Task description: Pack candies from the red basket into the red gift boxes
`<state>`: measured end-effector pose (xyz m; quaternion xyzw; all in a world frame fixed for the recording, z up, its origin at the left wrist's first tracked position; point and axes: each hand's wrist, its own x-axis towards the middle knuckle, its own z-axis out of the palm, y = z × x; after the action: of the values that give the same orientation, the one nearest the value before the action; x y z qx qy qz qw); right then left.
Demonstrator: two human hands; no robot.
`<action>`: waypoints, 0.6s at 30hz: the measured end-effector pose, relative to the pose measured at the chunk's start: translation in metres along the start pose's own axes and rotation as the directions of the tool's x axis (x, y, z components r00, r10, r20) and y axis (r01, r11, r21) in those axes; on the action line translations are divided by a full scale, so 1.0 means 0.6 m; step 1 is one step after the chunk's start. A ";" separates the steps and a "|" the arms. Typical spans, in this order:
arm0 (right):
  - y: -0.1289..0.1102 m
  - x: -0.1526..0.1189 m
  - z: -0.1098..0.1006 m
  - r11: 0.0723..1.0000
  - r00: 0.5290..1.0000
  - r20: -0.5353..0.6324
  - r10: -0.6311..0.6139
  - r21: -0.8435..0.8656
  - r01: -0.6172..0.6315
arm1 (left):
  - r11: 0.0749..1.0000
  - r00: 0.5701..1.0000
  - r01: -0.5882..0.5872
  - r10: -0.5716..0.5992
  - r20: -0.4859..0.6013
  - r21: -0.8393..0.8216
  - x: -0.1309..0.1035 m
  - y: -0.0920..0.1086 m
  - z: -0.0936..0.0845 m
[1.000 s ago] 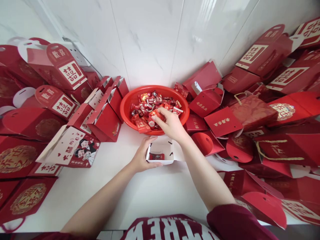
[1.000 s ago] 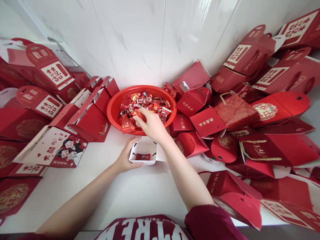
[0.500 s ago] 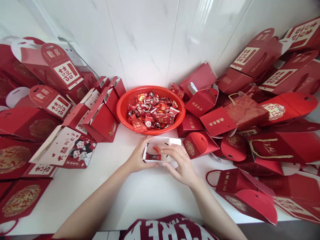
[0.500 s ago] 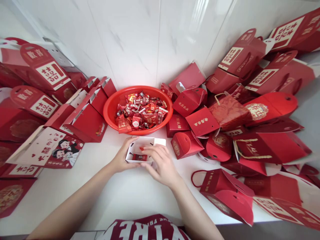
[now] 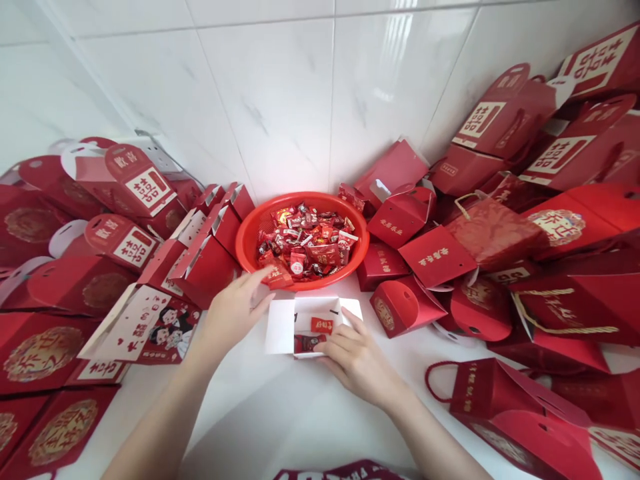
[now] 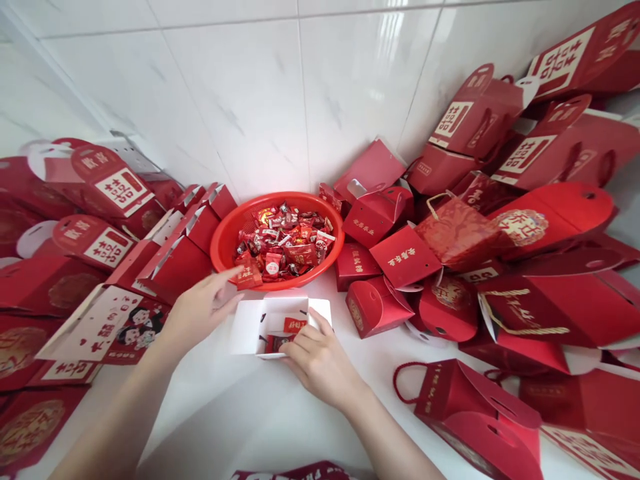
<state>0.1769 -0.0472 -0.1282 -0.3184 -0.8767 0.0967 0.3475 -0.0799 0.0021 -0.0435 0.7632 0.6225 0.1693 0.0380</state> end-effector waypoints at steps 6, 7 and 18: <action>-0.002 -0.002 0.001 1.000 1.000 0.004 0.010 0.022 -0.010 | 0.995 0.954 -0.056 0.076 0.291 -0.077 0.074 -0.008 -0.041; -0.002 -0.002 0.000 1.000 1.000 0.005 0.012 0.020 -0.012 | 0.991 0.947 -0.043 0.081 0.312 -0.127 0.088 -0.007 -0.050; -0.006 -0.001 -0.003 0.999 0.998 0.042 0.036 0.033 -0.038 | 0.971 0.953 -0.015 0.087 0.290 -0.240 0.315 0.019 0.013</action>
<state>0.1763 -0.0504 -0.1258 -0.3266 -0.8759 0.1243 0.3327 -0.0349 0.1828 -0.0079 0.7860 0.5651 0.1258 0.2171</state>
